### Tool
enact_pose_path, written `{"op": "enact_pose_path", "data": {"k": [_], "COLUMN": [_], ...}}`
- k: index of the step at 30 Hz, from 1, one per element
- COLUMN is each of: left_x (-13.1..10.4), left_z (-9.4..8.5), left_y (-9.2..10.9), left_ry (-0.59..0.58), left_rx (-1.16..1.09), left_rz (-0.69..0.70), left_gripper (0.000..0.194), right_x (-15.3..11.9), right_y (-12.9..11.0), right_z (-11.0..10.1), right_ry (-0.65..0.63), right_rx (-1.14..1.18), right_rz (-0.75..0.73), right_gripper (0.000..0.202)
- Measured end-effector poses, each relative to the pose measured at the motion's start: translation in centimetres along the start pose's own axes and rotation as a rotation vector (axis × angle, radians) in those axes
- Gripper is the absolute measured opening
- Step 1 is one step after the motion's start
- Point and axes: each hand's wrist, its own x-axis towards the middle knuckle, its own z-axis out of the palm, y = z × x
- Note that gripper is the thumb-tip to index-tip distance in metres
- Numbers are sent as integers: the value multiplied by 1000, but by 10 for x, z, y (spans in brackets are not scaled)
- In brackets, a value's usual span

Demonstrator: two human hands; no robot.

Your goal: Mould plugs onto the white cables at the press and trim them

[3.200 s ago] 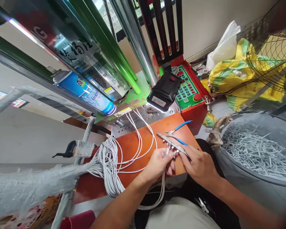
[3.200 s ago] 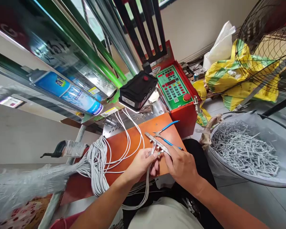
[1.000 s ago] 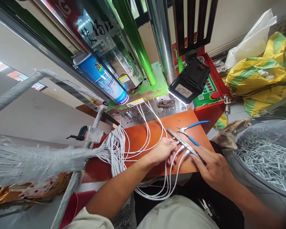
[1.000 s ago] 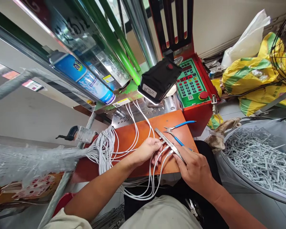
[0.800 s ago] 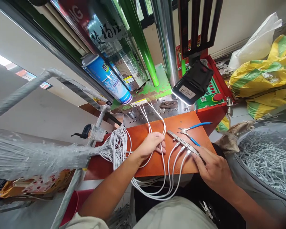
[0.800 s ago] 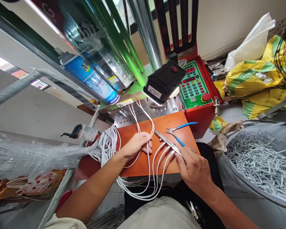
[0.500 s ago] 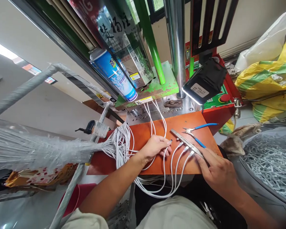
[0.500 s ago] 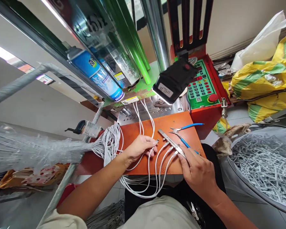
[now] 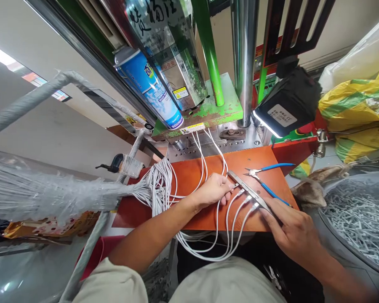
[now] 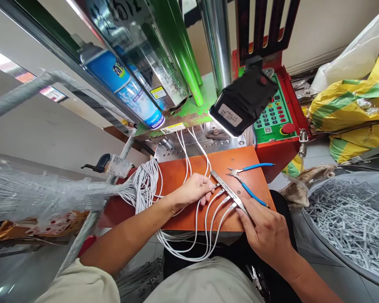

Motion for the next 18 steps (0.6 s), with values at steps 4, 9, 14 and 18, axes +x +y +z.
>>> {"op": "enact_pose_path", "data": {"k": [4,9,14,18], "left_x": [0,3,-14,-24], "left_z": [12,25,-10,-76], "left_y": [-1,-1,17,31], "left_ry": [82,136,126,413], "left_rx": [-37,-82,246,255], "left_rz": [-24,-78,165,384], "left_gripper": [31,36,40,41], "right_x": [2,8,3,47], "right_y": [4,12,10,6], "right_z": [-6,-9,-11,-10], "right_ry": [-39,-137,-124,-151], "right_rx": [54,55,-103,-206], "right_rz": [-62,-127,-171,-177], "right_gripper": [30,36,34,42]}}
